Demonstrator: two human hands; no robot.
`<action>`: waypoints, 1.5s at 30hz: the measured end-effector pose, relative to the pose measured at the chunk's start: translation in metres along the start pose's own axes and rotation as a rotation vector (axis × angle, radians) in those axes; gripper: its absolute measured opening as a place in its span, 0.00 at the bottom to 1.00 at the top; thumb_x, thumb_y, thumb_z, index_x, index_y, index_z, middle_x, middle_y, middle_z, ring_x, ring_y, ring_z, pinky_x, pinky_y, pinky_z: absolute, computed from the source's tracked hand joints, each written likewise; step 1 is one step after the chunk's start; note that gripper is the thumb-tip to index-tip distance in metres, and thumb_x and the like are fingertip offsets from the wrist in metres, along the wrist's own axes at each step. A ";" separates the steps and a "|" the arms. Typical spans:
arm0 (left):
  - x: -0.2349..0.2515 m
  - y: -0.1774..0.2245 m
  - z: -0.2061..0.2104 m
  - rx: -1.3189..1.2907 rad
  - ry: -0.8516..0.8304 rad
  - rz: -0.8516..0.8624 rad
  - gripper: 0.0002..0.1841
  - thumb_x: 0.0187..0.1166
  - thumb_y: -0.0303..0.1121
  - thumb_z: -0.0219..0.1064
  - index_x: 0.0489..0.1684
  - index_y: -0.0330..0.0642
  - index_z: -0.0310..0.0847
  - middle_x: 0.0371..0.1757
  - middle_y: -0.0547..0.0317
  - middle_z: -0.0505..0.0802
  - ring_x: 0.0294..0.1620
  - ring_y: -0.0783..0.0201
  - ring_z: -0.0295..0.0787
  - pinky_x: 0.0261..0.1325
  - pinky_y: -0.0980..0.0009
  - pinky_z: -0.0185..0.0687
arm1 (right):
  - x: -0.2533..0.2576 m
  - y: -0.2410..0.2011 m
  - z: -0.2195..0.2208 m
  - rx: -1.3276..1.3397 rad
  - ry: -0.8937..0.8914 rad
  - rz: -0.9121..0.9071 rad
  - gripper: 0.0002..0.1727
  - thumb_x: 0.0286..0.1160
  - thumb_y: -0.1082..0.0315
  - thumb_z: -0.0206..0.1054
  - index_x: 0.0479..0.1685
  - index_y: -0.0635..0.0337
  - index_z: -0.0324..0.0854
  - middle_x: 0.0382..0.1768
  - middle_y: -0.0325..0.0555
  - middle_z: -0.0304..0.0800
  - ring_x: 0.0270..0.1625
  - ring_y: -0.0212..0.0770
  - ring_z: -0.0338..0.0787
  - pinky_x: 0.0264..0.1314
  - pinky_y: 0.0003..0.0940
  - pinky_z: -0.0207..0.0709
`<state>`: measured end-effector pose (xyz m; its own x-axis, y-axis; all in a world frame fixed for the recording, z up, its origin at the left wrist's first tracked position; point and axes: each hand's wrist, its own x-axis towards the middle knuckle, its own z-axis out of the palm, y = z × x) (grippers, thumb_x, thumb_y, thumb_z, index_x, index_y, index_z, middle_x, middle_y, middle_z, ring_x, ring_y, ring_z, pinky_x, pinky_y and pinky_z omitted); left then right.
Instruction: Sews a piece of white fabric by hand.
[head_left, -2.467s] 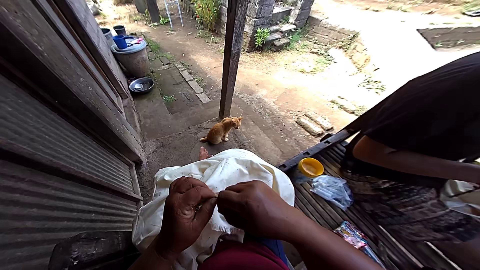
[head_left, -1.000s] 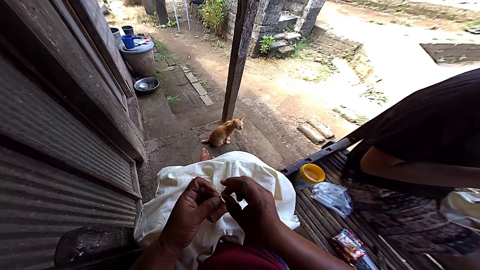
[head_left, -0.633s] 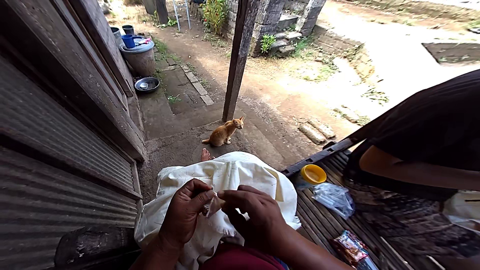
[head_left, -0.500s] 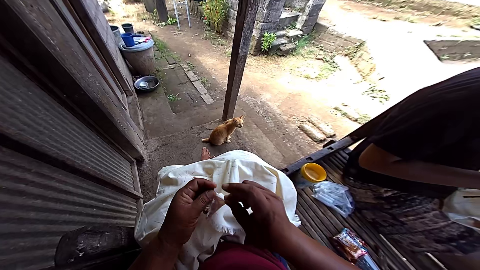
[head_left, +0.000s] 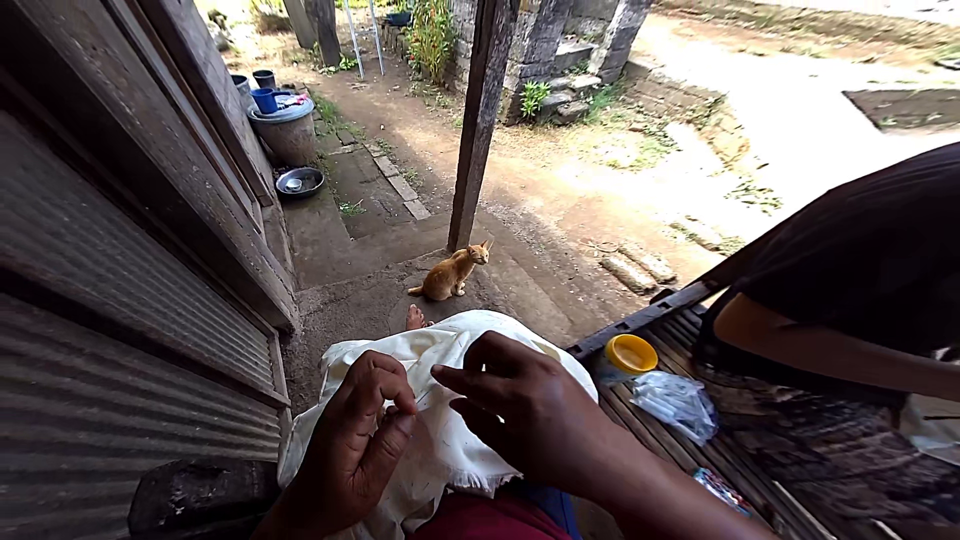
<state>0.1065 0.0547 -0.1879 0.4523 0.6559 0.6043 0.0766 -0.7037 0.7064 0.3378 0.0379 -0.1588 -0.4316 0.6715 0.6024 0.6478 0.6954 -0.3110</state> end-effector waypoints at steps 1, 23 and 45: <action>-0.001 0.000 -0.001 -0.007 -0.011 0.002 0.08 0.90 0.39 0.54 0.44 0.51 0.75 0.50 0.64 0.80 0.61 0.70 0.81 0.77 0.64 0.76 | 0.000 0.002 0.005 0.000 -0.001 0.002 0.11 0.76 0.64 0.67 0.44 0.49 0.96 0.34 0.40 0.84 0.35 0.34 0.83 0.34 0.25 0.77; 0.002 0.006 0.020 0.385 0.089 -0.035 0.17 0.81 0.39 0.64 0.65 0.47 0.77 0.40 0.72 0.90 0.41 0.78 0.83 0.63 0.64 0.74 | 0.002 -0.014 -0.002 -0.214 0.045 0.045 0.10 0.69 0.57 0.66 0.33 0.46 0.92 0.27 0.37 0.79 0.30 0.35 0.82 0.25 0.28 0.71; 0.000 -0.017 0.029 -0.826 -0.363 -0.352 0.15 0.89 0.49 0.60 0.52 0.47 0.77 0.28 0.72 0.80 0.25 0.80 0.74 0.30 0.82 0.72 | -0.011 0.001 0.005 0.058 0.032 0.029 0.03 0.68 0.61 0.69 0.31 0.44 0.88 0.27 0.36 0.75 0.31 0.31 0.77 0.28 0.26 0.69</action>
<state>0.1311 0.0589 -0.2102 0.7805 0.5706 0.2553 -0.3251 0.0217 0.9454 0.3399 0.0332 -0.1696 -0.3927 0.6837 0.6151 0.6220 0.6901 -0.3699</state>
